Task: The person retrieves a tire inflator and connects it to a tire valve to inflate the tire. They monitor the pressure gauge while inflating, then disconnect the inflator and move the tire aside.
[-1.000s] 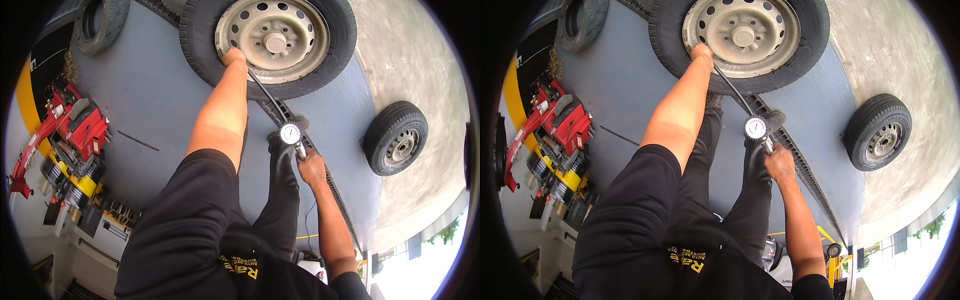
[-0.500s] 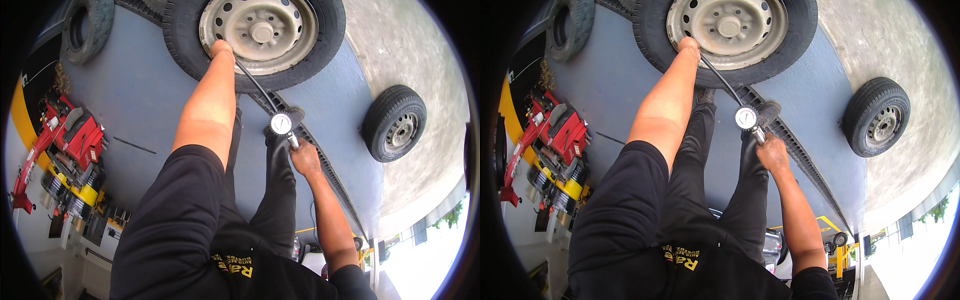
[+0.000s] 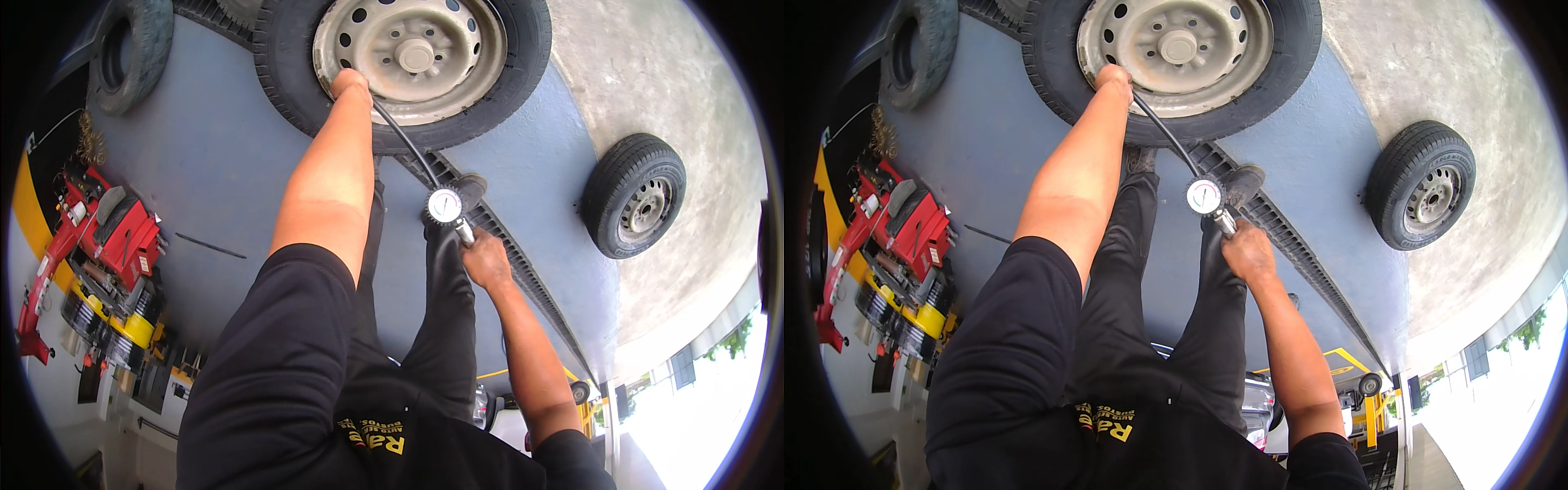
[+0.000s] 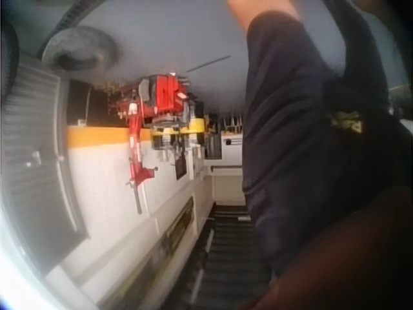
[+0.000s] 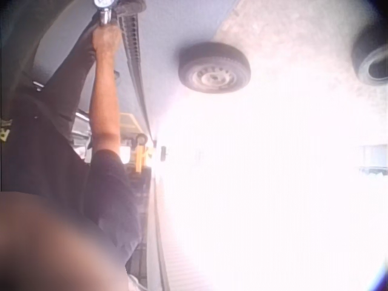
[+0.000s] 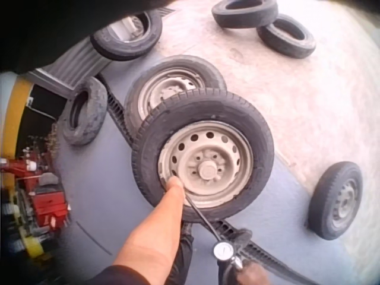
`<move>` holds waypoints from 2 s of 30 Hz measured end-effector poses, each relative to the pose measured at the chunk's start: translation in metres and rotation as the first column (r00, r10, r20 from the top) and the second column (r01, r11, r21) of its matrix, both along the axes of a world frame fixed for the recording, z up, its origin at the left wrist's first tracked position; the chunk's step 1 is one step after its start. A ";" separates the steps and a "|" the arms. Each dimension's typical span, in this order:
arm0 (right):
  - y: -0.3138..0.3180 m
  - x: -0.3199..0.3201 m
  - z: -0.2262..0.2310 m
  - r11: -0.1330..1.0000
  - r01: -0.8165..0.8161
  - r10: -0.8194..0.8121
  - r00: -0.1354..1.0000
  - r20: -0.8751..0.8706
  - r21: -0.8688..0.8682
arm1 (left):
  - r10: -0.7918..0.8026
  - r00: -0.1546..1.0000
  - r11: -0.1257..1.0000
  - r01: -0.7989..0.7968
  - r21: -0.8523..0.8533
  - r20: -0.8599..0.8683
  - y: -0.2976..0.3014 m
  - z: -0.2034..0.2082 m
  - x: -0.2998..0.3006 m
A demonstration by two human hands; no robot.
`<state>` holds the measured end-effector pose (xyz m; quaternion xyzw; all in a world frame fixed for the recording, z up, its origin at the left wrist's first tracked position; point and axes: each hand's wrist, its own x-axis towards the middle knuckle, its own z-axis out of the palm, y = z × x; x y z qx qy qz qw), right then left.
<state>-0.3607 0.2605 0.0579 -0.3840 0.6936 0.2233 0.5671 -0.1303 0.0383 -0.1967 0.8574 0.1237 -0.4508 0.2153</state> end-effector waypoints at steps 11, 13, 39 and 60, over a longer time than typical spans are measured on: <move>0.007 0.001 -0.005 0.996 -0.062 0.062 0.998 0.011 -0.058 | 0.065 0.998 0.998 -0.065 0.014 0.028 0.004 -0.018 0.006; 0.008 0.000 -0.005 0.995 -0.063 0.065 0.998 0.026 -0.072 | 0.079 0.996 0.997 -0.080 0.012 0.037 0.003 -0.018 0.006; 0.007 0.003 -0.006 0.999 0.032 -0.032 0.999 -0.008 -0.008 | -0.097 0.995 0.995 0.098 0.008 -0.001 -0.001 0.013 -0.001; 0.019 0.008 -0.013 0.995 -0.080 0.080 0.997 0.007 -0.058 | 0.072 0.997 0.997 -0.072 -0.008 0.003 0.001 -0.010 0.002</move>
